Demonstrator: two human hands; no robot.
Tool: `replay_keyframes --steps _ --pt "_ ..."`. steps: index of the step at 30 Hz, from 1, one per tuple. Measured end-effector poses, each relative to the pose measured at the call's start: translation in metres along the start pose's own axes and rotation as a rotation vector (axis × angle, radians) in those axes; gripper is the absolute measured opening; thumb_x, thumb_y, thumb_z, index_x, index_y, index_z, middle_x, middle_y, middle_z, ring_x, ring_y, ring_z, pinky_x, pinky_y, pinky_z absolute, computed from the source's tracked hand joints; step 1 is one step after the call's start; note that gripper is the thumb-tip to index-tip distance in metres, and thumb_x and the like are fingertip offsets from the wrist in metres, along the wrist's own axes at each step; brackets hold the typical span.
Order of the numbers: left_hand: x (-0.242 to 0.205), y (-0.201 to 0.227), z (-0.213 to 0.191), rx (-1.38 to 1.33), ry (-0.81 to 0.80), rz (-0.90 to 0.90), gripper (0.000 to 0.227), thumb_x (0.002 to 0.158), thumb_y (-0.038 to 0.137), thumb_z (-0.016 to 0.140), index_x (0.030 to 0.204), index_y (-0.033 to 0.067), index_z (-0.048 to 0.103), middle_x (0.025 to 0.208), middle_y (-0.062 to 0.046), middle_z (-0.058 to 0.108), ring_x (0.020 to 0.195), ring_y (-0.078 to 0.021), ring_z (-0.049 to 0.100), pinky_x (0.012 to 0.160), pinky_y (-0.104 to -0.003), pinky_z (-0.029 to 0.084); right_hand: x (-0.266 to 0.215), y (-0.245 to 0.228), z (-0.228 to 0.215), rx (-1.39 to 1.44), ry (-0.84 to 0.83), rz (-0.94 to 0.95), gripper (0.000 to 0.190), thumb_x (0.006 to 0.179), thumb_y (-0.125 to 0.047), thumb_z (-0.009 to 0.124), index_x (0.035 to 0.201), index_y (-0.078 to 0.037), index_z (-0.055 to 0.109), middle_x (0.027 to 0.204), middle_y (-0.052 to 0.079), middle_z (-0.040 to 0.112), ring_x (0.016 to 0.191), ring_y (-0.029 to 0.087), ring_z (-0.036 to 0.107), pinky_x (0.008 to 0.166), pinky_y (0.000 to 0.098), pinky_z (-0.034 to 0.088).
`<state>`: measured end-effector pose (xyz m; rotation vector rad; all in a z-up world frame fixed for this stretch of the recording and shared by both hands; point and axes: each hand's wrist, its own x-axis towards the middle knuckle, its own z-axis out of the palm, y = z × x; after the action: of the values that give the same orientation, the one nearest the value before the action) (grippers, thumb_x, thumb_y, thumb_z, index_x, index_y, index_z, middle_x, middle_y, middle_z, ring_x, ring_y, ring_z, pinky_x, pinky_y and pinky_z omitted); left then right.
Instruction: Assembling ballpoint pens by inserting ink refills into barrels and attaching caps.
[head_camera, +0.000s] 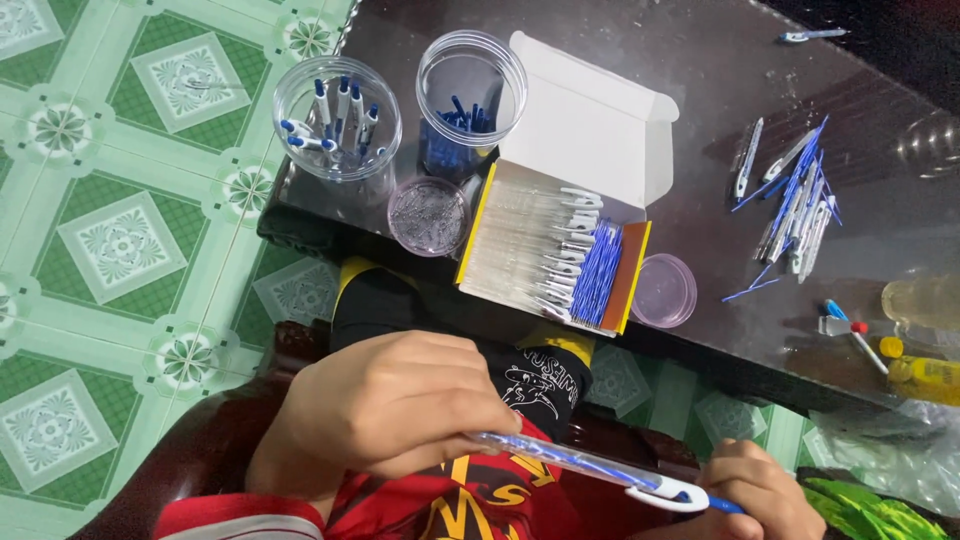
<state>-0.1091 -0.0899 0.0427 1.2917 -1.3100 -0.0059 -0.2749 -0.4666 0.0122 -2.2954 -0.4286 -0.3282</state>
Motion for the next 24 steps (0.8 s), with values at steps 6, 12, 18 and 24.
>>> replay_keyframes --steps 6,12,18,24 --pt "0.001 -0.002 0.004 0.017 0.001 0.056 0.023 0.109 0.007 0.046 0.113 -0.0117 0.059 0.096 -0.022 0.062 0.077 -0.0369 0.06 0.071 -0.046 0.05 0.026 -0.033 0.033 0.095 0.308 0.051 0.039 0.097 -0.025 0.046 0.063 -0.005 0.048 0.054 0.013 0.052 0.041 0.018 0.041 0.046 0.029 0.037" --pt "0.001 -0.004 0.003 0.031 -0.007 0.101 0.026 0.11 0.007 0.042 0.114 -0.0135 0.058 0.094 -0.023 0.06 0.076 -0.0383 0.058 0.07 -0.047 0.048 0.028 -0.023 0.019 0.059 0.164 -0.028 0.047 0.1 -0.035 0.042 0.063 -0.007 0.049 0.053 0.008 0.057 0.041 0.017 0.046 0.044 0.0284 0.041" --pt "-0.003 -0.004 0.005 0.039 0.004 0.055 0.019 0.107 0.006 0.051 0.114 -0.0102 0.058 0.096 -0.021 0.063 0.077 -0.037 0.06 0.071 -0.046 0.05 0.003 0.002 0.012 0.122 0.189 -0.049 0.046 0.101 -0.043 0.047 0.074 -0.006 0.054 0.066 0.011 0.057 0.054 0.02 0.05 0.057 0.0309 0.051" --pt "0.0 -0.003 0.003 0.009 -0.004 0.039 0.019 0.108 0.01 0.05 0.112 -0.008 0.057 0.097 -0.02 0.064 0.079 -0.0362 0.061 0.072 -0.044 0.049 0.0 0.003 0.011 0.156 0.18 0.011 0.042 0.1 -0.04 0.049 0.074 -0.007 0.055 0.069 0.01 0.058 0.056 0.019 0.05 0.061 0.0316 0.052"
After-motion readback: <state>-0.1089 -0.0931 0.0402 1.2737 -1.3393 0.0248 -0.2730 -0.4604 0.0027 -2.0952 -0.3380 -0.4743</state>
